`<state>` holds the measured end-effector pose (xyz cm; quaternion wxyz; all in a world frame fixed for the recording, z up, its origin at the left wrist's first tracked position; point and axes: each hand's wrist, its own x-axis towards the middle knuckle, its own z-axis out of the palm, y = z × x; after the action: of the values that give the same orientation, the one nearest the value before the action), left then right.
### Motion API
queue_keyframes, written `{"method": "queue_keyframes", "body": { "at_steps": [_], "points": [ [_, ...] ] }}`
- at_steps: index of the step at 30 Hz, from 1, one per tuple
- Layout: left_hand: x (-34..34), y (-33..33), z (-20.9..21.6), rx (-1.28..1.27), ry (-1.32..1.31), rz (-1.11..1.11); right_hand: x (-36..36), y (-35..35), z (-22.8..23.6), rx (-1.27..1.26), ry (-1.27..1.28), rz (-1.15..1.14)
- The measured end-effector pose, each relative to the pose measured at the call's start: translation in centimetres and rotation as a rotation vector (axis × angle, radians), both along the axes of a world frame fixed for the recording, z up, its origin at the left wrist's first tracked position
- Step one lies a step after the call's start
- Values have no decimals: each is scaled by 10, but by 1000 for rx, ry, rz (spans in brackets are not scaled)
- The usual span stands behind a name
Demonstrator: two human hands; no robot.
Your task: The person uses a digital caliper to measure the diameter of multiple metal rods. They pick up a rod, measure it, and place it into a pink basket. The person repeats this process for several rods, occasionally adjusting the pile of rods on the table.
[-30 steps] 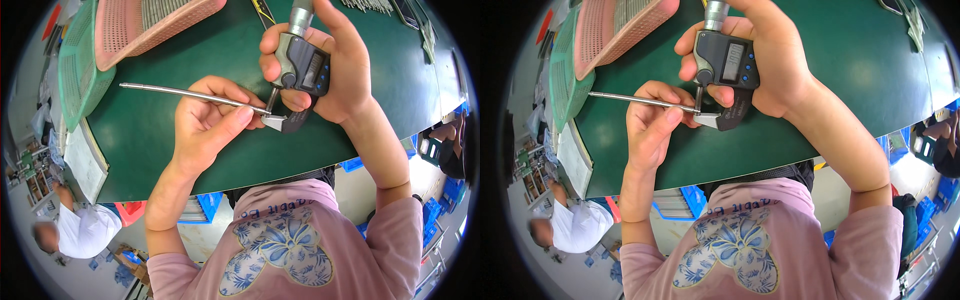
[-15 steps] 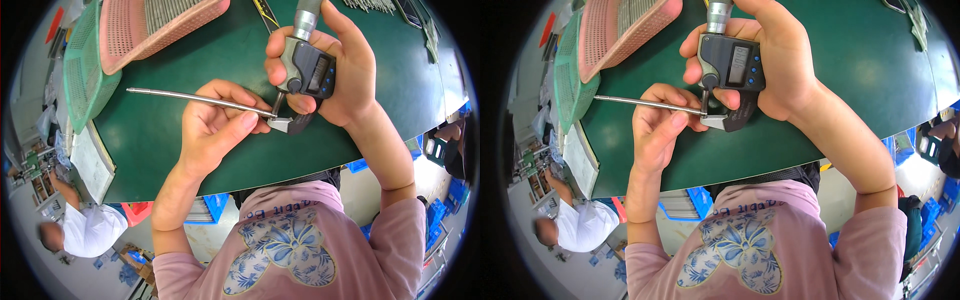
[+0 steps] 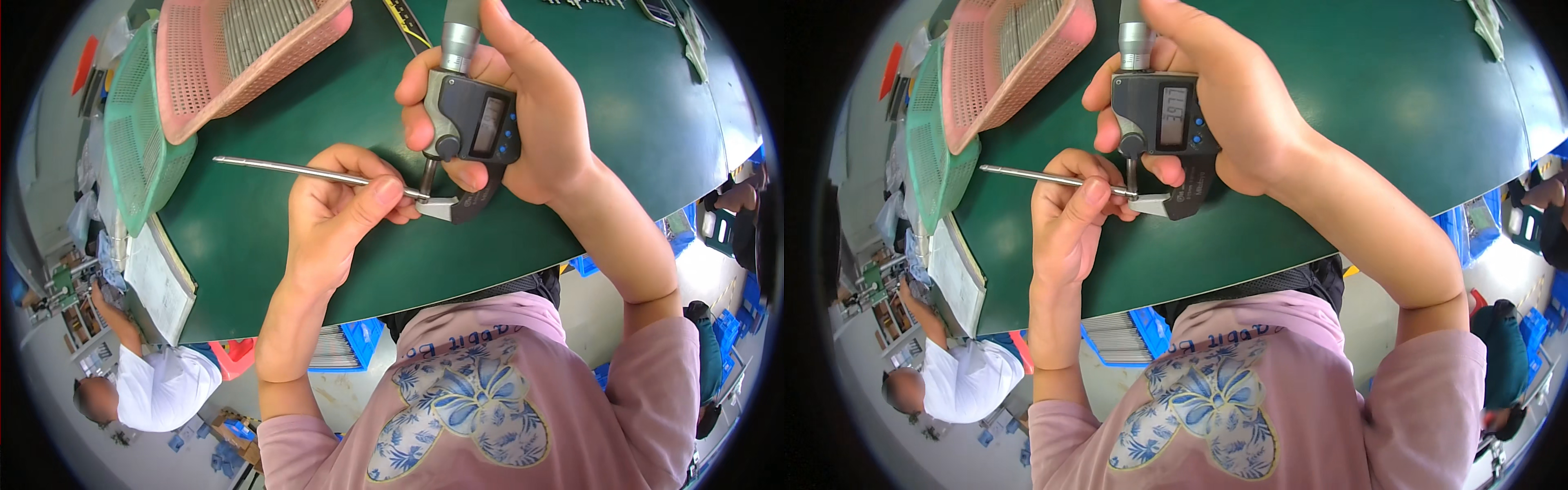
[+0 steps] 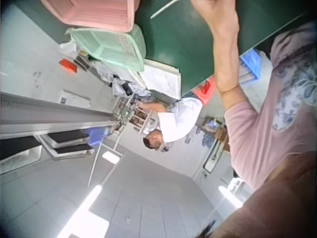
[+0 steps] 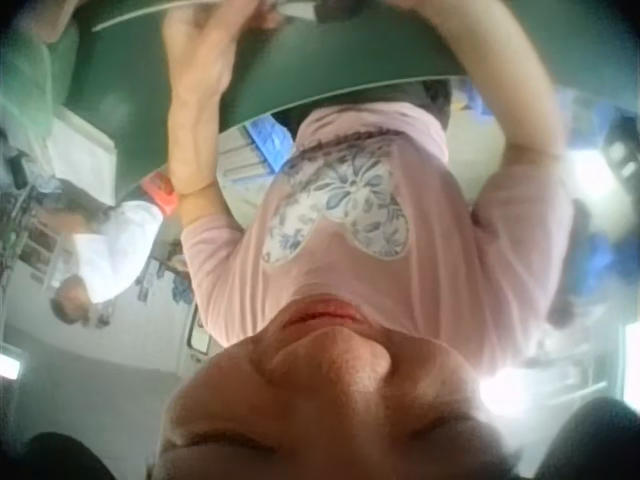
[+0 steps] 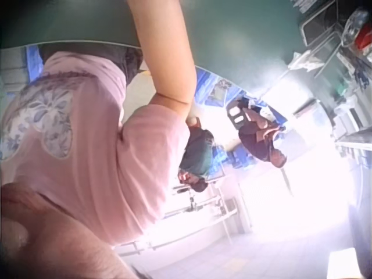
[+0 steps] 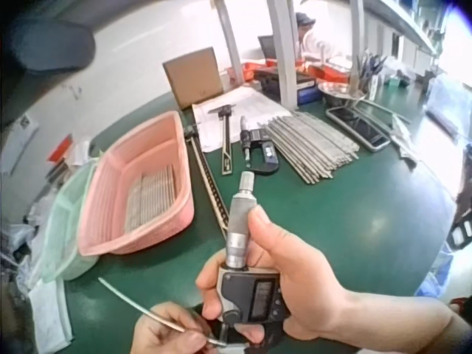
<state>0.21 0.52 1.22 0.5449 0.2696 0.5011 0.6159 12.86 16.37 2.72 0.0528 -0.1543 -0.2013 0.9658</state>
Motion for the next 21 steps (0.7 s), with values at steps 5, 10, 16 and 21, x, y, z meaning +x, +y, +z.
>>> {"method": "queue_keyframes", "body": {
  "at_steps": [5,10,16,21],
  "points": [
    [-1,-1,0,60,-67,-9,0,1,2,-48,11,34],
    [-3,-1,0,100,-61,-59,2,4,2,-107,26,61],
    [-5,-1,-2,127,-84,-86,1,4,-6,-90,80,69],
    [-5,-1,-1,115,-67,-92,1,2,-8,-57,20,68]
  ]
}}
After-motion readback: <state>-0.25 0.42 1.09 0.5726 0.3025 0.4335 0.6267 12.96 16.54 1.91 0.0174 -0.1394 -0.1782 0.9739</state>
